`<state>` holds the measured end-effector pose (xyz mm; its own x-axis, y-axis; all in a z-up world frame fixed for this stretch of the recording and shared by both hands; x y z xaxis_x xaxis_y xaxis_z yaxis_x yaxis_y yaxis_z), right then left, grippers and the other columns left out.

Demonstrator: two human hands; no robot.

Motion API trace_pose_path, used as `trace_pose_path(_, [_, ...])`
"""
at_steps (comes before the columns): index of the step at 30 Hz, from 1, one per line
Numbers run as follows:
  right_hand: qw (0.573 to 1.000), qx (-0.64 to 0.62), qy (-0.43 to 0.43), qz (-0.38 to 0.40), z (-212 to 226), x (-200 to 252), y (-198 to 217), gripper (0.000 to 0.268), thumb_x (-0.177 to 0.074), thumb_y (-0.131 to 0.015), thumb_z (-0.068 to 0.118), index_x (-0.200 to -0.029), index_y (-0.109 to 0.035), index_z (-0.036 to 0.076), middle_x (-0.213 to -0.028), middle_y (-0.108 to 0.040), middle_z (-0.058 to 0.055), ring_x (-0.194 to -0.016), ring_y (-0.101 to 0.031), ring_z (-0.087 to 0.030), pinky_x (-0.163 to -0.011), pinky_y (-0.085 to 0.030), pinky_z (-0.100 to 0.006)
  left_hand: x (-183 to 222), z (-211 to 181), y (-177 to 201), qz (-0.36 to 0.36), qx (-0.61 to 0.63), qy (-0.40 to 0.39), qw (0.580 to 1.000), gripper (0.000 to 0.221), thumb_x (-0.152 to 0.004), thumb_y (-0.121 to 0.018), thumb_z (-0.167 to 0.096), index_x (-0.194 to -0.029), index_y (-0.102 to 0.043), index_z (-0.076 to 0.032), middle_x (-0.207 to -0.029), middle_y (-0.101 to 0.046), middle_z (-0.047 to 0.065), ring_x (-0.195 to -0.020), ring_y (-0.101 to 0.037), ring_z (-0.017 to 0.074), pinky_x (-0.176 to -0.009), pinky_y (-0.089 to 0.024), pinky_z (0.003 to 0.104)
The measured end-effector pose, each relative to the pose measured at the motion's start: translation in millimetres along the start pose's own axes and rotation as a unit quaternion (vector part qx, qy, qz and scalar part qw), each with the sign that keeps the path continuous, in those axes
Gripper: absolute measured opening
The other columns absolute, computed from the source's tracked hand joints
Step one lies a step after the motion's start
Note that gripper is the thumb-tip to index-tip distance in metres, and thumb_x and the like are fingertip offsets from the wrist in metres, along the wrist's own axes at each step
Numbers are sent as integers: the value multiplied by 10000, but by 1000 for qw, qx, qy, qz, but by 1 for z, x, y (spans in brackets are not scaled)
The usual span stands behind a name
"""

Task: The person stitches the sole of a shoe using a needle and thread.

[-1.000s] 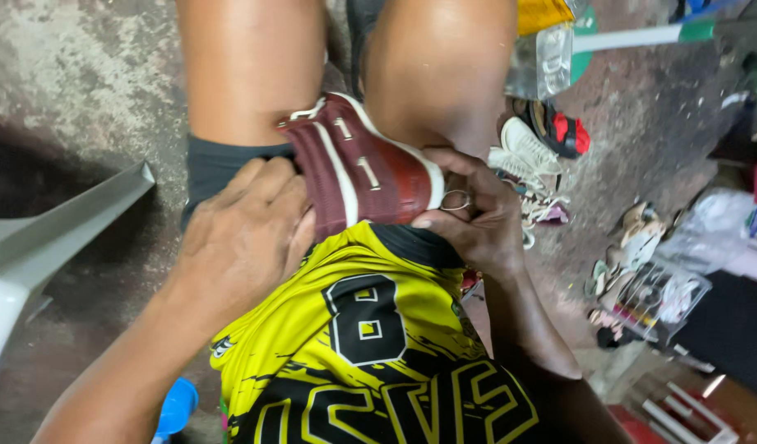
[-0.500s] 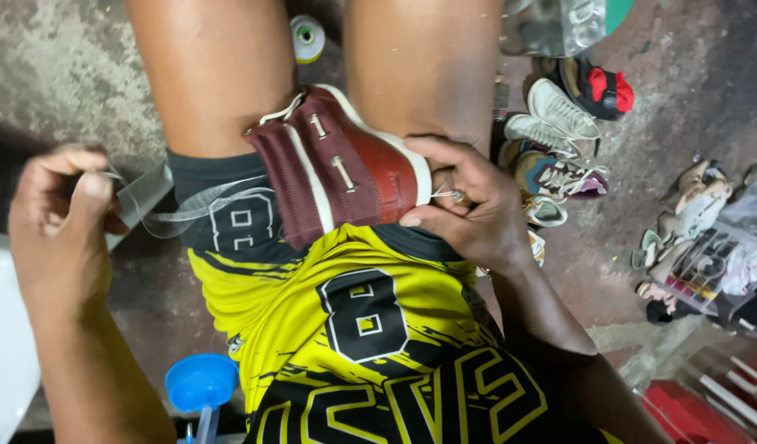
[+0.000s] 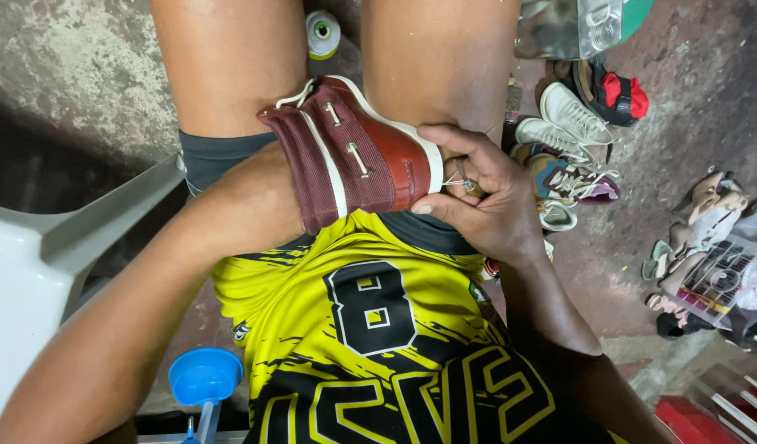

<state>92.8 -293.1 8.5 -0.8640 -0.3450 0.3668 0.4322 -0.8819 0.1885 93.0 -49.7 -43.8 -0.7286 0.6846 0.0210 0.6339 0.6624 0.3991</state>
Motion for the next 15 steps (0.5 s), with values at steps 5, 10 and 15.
trace_pose_path(5, [1000,11,23,1,-2,3,-1,704,-855,-854,-47,-1477,-526,-4,-941,-640,55,-745,-411,24,-692,-356,-136,6,7,-1,-75,-20,-49,996,395,-868,-658,-77,-1253,-617,-1,-1286,-634,244,-1235,-579,441,-1070,-436,517])
trace_pose_path(10, [997,52,58,1,3,0,-2,745,-867,-900,13,-1519,-542,65,-824,-404,68,-691,-356,15,-708,-334,-147,5,12,1,-38,29,48,998,561,-829,-677,-95,-1365,-535,-11,-1406,-561,237,-1337,-505,416,-1113,-397,479])
trace_pose_path(15, [983,177,-26,45,27,6,9,925,-861,-856,220,-1601,-307,137,-714,-534,14,-670,-534,-47,-688,-527,-211,8,4,4,-75,50,119,989,721,-813,-714,-133,-1471,-451,1,-1515,-480,255,-1430,-433,419,-1155,-344,477])
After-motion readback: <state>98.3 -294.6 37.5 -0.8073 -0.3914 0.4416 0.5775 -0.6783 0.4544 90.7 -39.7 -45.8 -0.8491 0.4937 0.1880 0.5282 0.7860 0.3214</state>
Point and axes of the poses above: each hand's wrist, its own x-axis away from the middle knuckle, its own y-axis out of the back of the hand, z = x × y, the point moved 3 cm from there along -x, towards the middle knuckle
